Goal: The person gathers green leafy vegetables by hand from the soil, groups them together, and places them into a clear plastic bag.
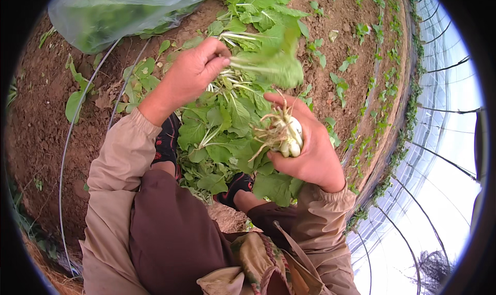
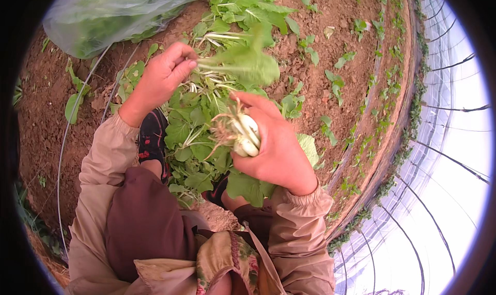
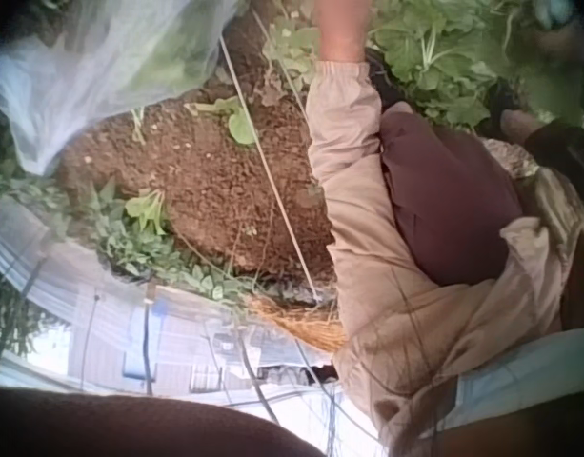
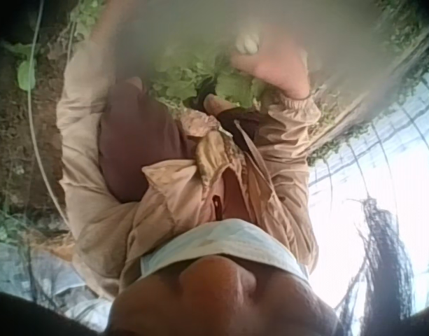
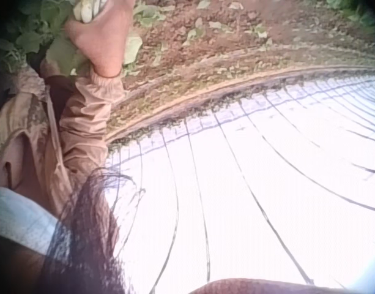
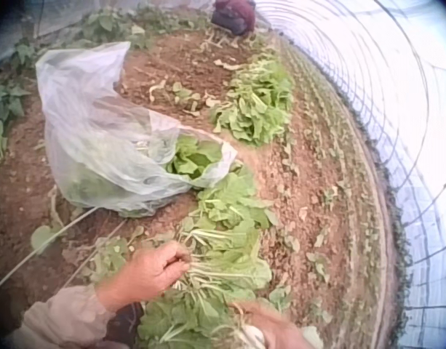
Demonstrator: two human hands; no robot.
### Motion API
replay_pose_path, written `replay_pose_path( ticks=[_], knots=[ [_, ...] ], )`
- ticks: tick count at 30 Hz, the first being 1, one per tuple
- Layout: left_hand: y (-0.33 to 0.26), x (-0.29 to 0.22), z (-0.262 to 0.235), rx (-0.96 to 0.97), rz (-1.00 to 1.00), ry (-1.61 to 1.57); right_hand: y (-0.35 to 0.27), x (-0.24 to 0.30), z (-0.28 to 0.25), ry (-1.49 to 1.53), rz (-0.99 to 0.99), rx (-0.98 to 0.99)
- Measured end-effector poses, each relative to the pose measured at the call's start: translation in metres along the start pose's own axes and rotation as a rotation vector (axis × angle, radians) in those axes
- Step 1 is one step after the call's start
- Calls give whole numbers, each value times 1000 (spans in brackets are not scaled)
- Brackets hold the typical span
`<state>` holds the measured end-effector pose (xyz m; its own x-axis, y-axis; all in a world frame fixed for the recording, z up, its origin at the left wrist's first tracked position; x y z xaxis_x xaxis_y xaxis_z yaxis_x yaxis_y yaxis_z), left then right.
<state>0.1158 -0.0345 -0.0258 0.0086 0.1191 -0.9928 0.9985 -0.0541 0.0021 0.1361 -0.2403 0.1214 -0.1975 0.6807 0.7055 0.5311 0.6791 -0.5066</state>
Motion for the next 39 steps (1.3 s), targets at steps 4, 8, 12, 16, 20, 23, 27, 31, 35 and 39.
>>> replay_pose_path(
  ticks=[4,8,12,16,20,23,27,31,35,39],
  knots=[
    [-7,-29,12,22,59,-109,11,13,7,-105,-134,-21],
    [-11,-40,19,11,-2,-222,10,17,12,-94,-161,-104],
    [-14,-55,19,-10,75,-50,10,20,13,-279,-252,-200],
    [-17,-68,25,11,88,-92,17,14,22,-348,-212,-168],
    [-20,-70,19,-99,46,51,17,-13,25,251,80,3],
    [-17,-56,-6,-331,-4,214,1,-45,16,641,160,-89],
    [-32,27,-47,-60,-354,1091,-16,-67,5,927,-90,-170],
    [-41,62,-36,-47,-239,1092,-33,-76,-1,1034,-86,-87],
    [-14,91,-7,128,-122,670,-66,-90,3,940,73,106],
    [2,102,40,295,-102,602,-62,-62,-4,479,321,341]
  ],
)
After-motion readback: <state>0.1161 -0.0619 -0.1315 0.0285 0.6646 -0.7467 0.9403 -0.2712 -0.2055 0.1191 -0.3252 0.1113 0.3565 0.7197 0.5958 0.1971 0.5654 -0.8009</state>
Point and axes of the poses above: each hand's wrist, its own y-axis towards the middle knuckle, its own z-axis out of the palm, x = y × z, the point moved 3 cm from there along y, towards the middle knuckle, and after that the axes turned 9 degrees about x, right-handed, at the moved point
